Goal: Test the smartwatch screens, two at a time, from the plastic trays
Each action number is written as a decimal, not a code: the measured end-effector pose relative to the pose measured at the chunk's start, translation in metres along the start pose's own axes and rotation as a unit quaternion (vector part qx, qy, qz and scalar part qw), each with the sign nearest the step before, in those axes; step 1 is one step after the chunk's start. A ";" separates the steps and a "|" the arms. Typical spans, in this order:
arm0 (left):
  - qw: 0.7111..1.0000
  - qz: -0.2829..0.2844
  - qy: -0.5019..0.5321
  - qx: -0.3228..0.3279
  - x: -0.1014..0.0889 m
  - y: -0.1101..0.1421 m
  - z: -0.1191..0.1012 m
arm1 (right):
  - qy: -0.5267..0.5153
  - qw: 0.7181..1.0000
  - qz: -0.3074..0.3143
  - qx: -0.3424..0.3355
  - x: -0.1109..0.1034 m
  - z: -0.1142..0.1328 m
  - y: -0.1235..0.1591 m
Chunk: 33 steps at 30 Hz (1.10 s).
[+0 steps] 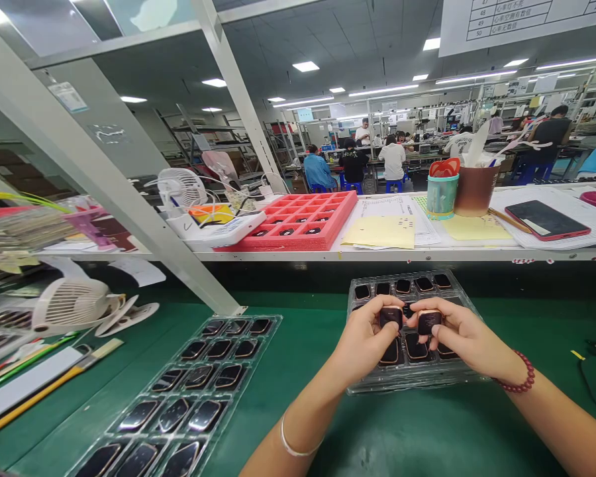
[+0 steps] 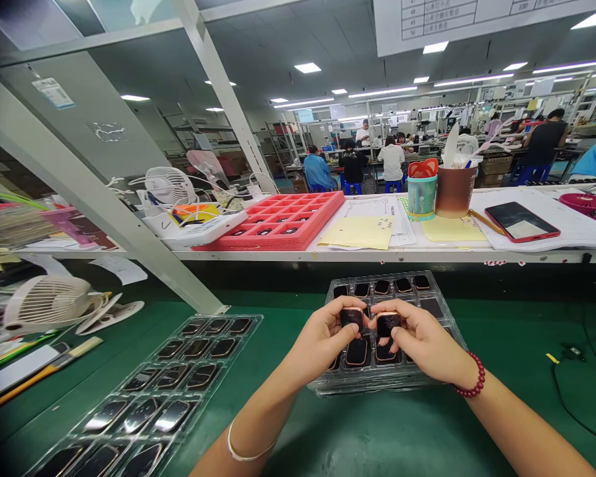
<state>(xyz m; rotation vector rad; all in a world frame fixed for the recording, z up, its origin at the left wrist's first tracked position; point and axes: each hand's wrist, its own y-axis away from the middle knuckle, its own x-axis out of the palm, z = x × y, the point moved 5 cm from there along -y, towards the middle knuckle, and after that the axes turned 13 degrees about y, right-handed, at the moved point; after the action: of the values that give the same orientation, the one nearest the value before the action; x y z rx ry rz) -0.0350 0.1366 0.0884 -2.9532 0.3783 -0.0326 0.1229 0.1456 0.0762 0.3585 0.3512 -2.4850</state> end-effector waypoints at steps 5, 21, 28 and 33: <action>1.000 0.005 0.009 -0.028 0.001 0.002 0.001 | -0.002 1.000 0.000 0.010 0.001 0.000 0.001; 1.000 -0.004 0.010 -0.016 -0.001 0.000 0.001 | -0.014 1.000 -0.006 0.009 -0.003 -0.002 -0.003; 1.000 -0.001 -0.007 -0.017 0.000 -0.001 0.002 | -0.033 0.999 0.000 0.022 -0.002 0.000 -0.003; 1.000 0.001 0.010 -0.017 0.000 -0.002 0.001 | -0.036 0.999 0.009 0.014 0.000 -0.001 -0.002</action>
<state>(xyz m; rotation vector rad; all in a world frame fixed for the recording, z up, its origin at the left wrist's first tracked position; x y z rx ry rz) -0.0342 0.1385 0.0879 -2.9889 0.3884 -0.0548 0.1221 0.1477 0.0755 0.2815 0.2825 -2.4792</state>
